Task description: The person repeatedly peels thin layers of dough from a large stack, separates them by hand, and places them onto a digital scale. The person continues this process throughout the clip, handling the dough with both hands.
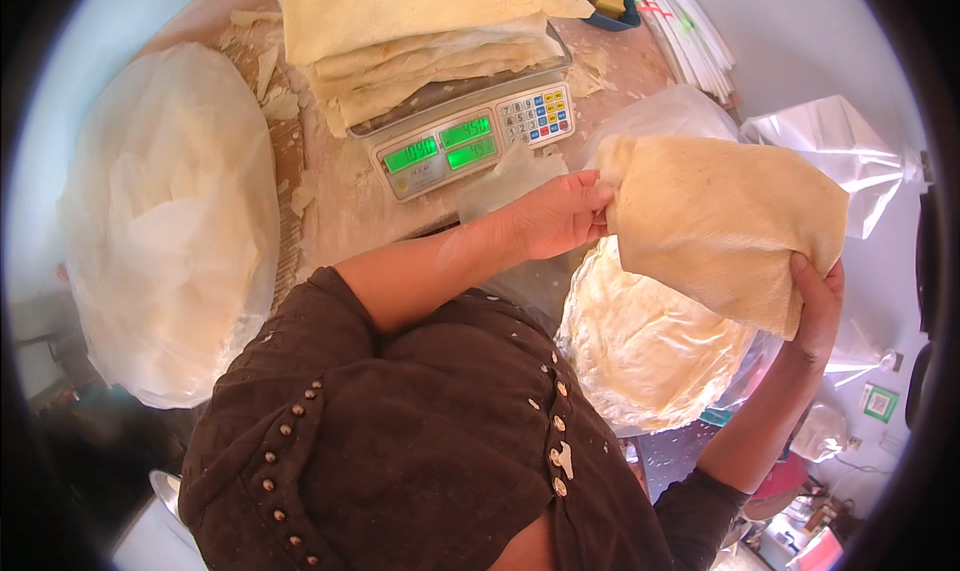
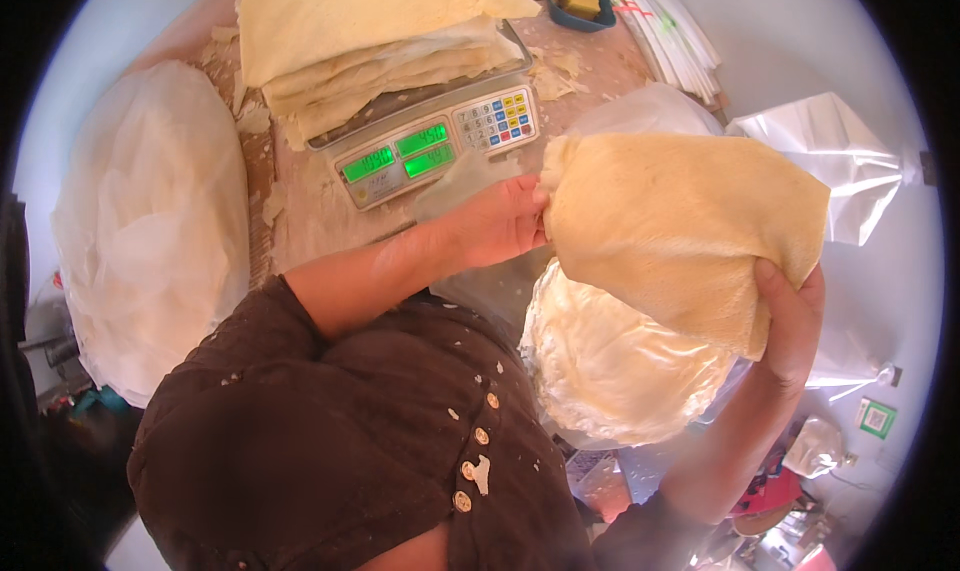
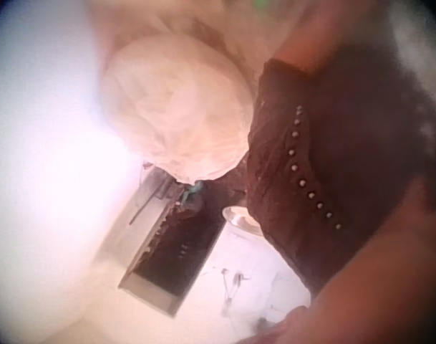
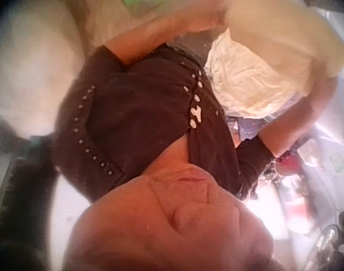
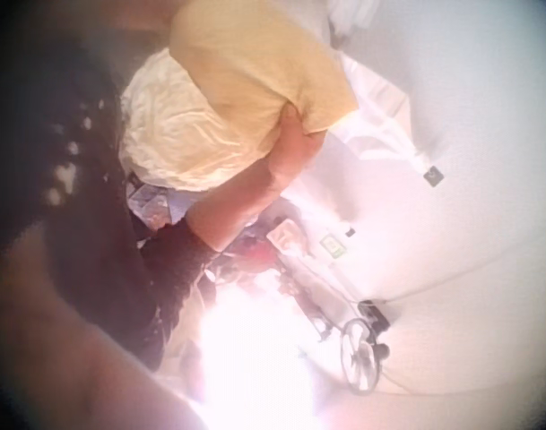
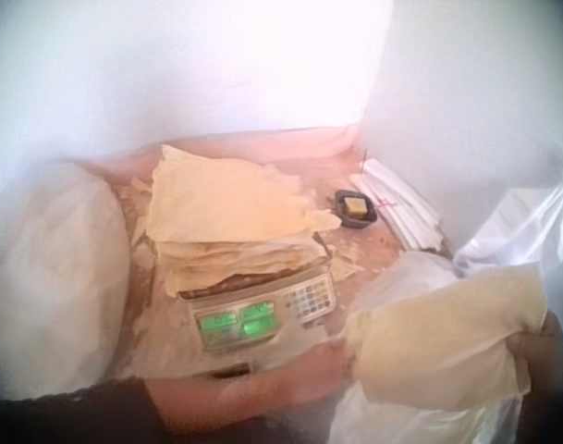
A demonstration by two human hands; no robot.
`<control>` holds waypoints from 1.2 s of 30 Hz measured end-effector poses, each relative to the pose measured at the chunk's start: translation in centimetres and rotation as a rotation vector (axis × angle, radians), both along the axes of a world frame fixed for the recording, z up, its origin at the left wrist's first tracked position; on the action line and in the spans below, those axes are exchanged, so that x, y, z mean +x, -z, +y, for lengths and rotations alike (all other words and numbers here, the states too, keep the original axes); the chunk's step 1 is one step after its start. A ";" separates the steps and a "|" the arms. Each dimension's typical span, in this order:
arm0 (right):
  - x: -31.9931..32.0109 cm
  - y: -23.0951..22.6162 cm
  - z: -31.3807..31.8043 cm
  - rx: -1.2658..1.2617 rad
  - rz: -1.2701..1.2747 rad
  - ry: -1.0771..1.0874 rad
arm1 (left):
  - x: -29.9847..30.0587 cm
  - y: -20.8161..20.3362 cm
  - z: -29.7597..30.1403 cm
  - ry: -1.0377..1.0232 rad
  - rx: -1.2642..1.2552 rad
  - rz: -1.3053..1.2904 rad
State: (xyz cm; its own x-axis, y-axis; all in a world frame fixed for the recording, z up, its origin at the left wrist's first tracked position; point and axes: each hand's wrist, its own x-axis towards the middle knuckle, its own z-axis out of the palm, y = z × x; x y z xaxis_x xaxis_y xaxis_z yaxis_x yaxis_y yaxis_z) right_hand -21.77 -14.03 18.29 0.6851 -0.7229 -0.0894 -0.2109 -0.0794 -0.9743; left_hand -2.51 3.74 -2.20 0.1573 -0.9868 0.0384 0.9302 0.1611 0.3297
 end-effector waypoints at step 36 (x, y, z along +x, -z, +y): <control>34.1 0.7 2.6 0.184 -0.403 -0.701 | 24.7 -15.4 15.3 -1.170 0.423 -0.630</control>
State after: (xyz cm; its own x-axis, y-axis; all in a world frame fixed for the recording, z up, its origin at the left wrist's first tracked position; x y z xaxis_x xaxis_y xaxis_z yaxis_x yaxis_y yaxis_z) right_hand 12.28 -11.46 17.56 0.9762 -0.1138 0.1847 0.1967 0.1053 -0.9748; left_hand 22.15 19.09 13.21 0.9570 -0.2505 0.1460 0.0047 0.5169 0.8560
